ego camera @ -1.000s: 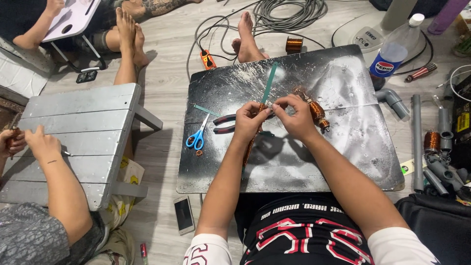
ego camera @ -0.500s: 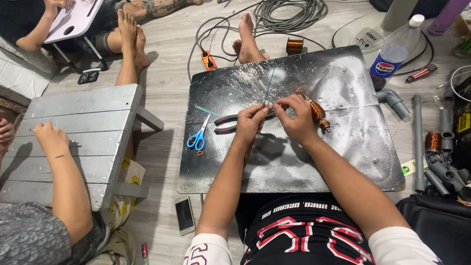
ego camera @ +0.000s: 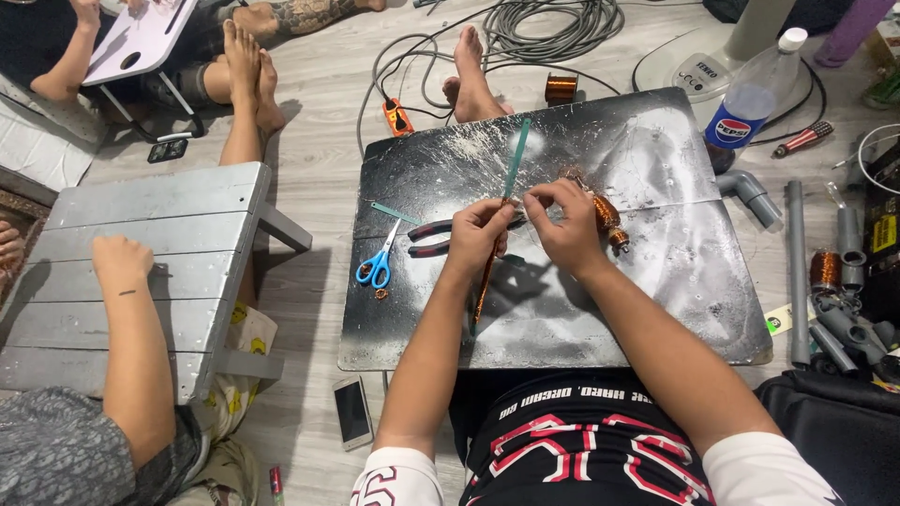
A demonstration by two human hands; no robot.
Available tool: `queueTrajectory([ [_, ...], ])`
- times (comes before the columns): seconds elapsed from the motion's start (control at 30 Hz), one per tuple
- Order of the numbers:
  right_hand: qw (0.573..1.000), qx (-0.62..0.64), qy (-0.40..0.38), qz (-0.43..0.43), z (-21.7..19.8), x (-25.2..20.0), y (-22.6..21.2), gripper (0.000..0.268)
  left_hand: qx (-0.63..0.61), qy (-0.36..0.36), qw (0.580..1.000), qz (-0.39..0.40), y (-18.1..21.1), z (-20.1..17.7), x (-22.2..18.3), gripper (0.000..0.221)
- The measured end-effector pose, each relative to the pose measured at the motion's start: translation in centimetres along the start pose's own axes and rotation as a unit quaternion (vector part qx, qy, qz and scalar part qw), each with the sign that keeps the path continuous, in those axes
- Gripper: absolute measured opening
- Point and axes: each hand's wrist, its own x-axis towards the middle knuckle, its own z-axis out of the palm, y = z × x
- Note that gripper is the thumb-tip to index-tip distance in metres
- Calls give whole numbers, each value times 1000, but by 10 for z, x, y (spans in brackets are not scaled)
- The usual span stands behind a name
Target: Winding copper wire around a metal core to assemble an electronic component.
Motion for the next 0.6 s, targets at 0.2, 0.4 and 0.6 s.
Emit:
queueTrajectory([
  [0.2,1000,7,-5,4,-1,0,-5,4,-12,5,1000,9,3,-3,2,21],
  [0.4,1000,17,-13,-1,-5,0,-2,4,-19,44,999,7,2,5,2,15],
  [0.6,1000,18,-13,-7,-3,1,-8,2,-25,33,999,8,0,5,2,14],
])
